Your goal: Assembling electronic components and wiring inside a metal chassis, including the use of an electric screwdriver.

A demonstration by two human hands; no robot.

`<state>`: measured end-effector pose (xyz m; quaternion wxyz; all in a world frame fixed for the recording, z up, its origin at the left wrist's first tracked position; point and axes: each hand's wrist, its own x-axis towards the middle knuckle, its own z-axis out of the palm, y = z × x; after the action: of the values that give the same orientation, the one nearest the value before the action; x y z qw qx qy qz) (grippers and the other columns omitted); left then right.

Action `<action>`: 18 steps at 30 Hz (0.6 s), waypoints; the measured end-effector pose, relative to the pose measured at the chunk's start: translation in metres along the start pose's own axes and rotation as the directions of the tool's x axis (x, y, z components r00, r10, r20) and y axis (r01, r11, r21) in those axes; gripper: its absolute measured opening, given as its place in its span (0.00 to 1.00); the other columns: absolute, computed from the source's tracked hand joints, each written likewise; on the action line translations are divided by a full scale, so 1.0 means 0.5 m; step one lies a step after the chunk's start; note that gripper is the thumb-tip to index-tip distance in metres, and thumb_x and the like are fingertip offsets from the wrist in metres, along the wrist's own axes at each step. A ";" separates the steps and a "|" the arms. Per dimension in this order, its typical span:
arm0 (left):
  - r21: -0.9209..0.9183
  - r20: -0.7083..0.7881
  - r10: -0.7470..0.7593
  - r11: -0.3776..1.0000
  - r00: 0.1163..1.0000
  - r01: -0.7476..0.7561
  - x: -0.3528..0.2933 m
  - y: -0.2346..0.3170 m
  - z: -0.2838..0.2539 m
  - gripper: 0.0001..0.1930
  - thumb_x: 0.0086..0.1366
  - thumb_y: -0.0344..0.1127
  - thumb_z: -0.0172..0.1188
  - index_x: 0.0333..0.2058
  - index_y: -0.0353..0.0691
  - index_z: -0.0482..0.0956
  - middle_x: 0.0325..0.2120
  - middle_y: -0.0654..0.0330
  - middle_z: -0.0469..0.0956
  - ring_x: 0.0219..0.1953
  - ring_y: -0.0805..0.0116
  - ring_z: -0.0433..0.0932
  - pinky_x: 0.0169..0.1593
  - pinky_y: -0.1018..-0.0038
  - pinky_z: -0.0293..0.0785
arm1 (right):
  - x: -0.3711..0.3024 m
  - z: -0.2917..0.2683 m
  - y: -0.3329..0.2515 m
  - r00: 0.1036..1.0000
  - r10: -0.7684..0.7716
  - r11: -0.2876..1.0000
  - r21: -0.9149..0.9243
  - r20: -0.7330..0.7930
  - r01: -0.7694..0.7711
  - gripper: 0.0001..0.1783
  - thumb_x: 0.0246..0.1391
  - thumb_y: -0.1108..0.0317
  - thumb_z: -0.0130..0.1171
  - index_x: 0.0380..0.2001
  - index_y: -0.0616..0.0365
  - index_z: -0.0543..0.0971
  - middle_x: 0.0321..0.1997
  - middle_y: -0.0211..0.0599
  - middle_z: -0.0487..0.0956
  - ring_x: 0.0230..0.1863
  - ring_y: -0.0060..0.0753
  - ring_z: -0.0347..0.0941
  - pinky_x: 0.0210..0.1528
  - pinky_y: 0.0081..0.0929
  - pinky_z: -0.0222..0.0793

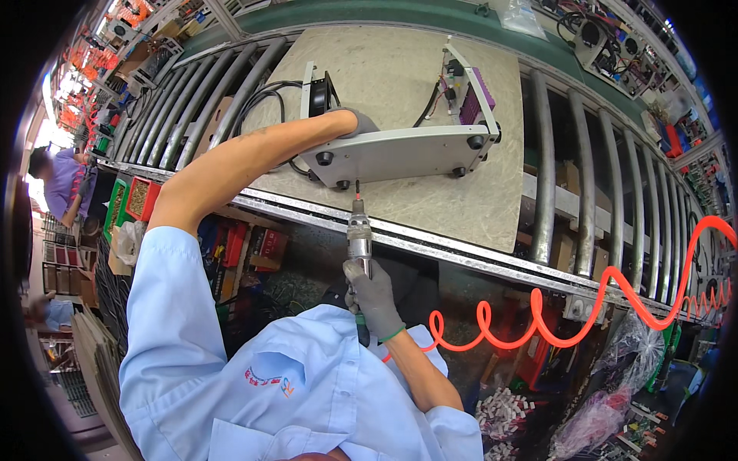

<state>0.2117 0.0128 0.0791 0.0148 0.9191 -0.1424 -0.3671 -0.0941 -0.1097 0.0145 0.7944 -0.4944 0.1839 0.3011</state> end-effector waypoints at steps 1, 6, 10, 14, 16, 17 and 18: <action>-0.002 -0.003 -0.001 1.000 1.000 0.001 0.002 -0.002 0.000 0.28 0.64 0.59 0.55 0.56 0.51 0.82 0.54 0.56 0.81 0.53 0.57 0.80 0.57 0.56 0.70 | 0.000 0.002 -0.002 1.000 0.004 1.000 -0.029 0.001 -0.003 0.15 0.61 0.55 0.62 0.36 0.55 0.73 0.21 0.26 0.68 0.14 0.17 0.65 0.14 0.20 0.59; 0.032 -0.027 -0.011 0.999 1.000 0.012 -0.002 0.005 -0.004 0.28 0.64 0.59 0.56 0.55 0.50 0.83 0.54 0.55 0.81 0.53 0.57 0.80 0.57 0.57 0.70 | 0.000 0.004 -0.009 0.999 0.025 0.999 -0.036 -0.020 -0.025 0.16 0.60 0.55 0.62 0.37 0.55 0.73 0.21 0.26 0.68 0.14 0.17 0.65 0.14 0.20 0.60; -0.020 -0.002 -0.038 0.999 0.999 0.038 0.024 -0.007 0.002 0.28 0.64 0.58 0.55 0.56 0.50 0.82 0.55 0.55 0.80 0.54 0.56 0.80 0.57 0.56 0.70 | -0.009 0.009 -0.012 1.000 -0.011 0.998 -0.056 -0.026 0.009 0.15 0.59 0.56 0.63 0.37 0.55 0.73 0.21 0.26 0.68 0.15 0.17 0.66 0.15 0.20 0.60; 0.097 -0.068 0.081 0.993 0.994 -0.074 0.027 -0.025 -0.001 0.26 0.62 0.55 0.57 0.52 0.45 0.84 0.50 0.51 0.82 0.50 0.53 0.82 0.55 0.57 0.72 | -0.031 -0.021 -0.024 0.996 -0.084 0.984 -0.160 -0.044 0.076 0.16 0.57 0.58 0.64 0.37 0.57 0.73 0.21 0.29 0.69 0.14 0.19 0.65 0.14 0.21 0.59; 0.206 -0.154 0.197 0.965 0.968 -0.163 0.028 -0.030 -0.017 0.24 0.62 0.51 0.59 0.47 0.39 0.85 0.41 0.48 0.85 0.42 0.54 0.84 0.48 0.60 0.76 | -0.076 -0.057 -0.036 0.995 -0.103 0.907 -0.409 0.006 0.096 0.17 0.54 0.61 0.65 0.41 0.60 0.74 0.22 0.31 0.71 0.15 0.19 0.66 0.17 0.22 0.60; 0.268 -0.236 0.237 0.948 0.942 -0.171 -0.007 -0.011 -0.034 0.22 0.62 0.49 0.60 0.44 0.36 0.86 0.35 0.47 0.86 0.37 0.56 0.85 0.43 0.62 0.78 | -0.097 -0.090 -0.030 0.989 -0.147 0.837 -0.536 -0.021 0.113 0.21 0.51 0.61 0.66 0.44 0.62 0.75 0.25 0.33 0.75 0.17 0.21 0.68 0.20 0.24 0.64; 0.009 -0.371 0.230 0.970 0.900 -0.244 -0.046 -0.012 -0.045 0.20 0.64 0.47 0.60 0.39 0.32 0.85 0.25 0.51 0.84 0.28 0.63 0.83 0.34 0.68 0.77 | -0.136 -0.109 -0.053 0.985 -0.166 0.733 -0.674 -0.047 0.092 0.24 0.46 0.60 0.69 0.45 0.62 0.76 0.29 0.36 0.76 0.25 0.29 0.74 0.29 0.29 0.71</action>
<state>0.2127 0.0229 0.1103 0.1032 0.9470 -0.2409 -0.1860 -0.1275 -0.1876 0.0481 0.5722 -0.7729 0.0697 0.2651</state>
